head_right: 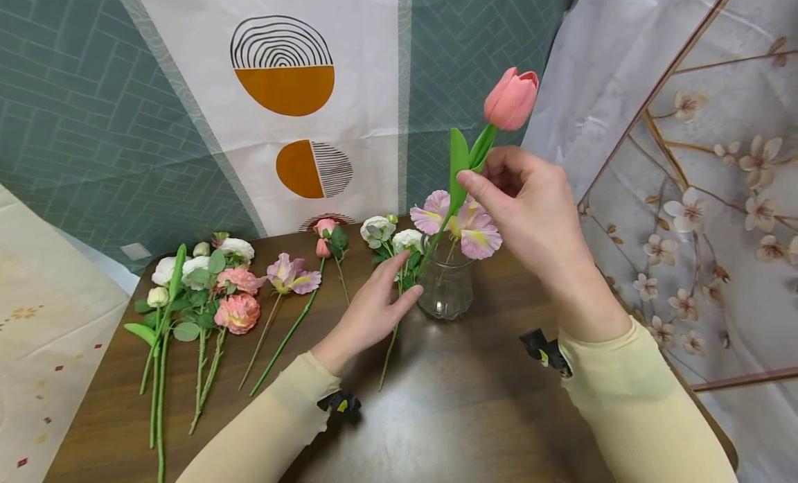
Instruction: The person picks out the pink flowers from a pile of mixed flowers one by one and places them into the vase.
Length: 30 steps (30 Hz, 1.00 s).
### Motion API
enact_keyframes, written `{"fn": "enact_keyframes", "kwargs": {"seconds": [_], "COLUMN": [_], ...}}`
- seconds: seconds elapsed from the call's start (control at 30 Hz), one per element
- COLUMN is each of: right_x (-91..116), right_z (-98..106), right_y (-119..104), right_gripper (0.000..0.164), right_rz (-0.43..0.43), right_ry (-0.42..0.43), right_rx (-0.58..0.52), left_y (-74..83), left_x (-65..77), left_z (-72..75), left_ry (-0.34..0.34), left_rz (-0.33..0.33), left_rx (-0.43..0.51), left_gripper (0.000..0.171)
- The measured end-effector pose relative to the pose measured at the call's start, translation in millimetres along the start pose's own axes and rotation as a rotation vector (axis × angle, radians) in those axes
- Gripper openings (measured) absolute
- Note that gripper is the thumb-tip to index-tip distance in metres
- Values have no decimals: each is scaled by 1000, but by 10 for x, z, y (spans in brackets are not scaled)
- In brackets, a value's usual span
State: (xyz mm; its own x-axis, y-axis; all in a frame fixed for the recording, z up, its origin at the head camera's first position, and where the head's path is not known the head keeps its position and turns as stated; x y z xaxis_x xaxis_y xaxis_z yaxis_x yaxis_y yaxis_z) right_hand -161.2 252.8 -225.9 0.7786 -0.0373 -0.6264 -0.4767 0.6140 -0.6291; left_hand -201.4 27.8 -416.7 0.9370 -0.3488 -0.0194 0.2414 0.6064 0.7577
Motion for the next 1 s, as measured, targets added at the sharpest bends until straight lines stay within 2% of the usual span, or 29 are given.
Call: {"fn": "enact_keyframes", "kwargs": {"seconds": [0.4,0.63,0.87,1.0], "right_x": [-73,-113,-125,-115], "right_z": [113,175,213,206], "right_y": [70,56,86,102], "right_gripper": [17,14,9,11], "right_rz": [-50,-23,-37,-29], "right_ry": [86,128,166,156], "right_rx": [-106,-146,-140,-78], "left_y": [33,31,29,29], "left_x": [-74,-105,-102,-105], "left_z": [-30,-88,-118,-128], "left_ry": [-47,-72,-87,-85], "left_rz": [37,53,58,50], "left_rx": [-17,-7,18,7], "left_gripper": [70,68,66,64]}}
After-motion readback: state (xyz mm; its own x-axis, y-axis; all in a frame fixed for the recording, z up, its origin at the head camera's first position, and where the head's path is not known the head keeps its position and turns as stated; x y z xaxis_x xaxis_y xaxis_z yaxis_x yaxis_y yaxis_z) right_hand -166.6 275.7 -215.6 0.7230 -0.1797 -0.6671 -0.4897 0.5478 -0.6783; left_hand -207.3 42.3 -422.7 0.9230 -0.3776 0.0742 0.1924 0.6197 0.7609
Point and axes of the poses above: each hand's wrist, its own x-axis away from the middle knuckle, its own z-axis out of the back of the hand, y = z × x, the point moved 3 cm from there along -x, towards the middle knuckle, and after that the axes turned 13 degrees about z, right-handed, at the moved point
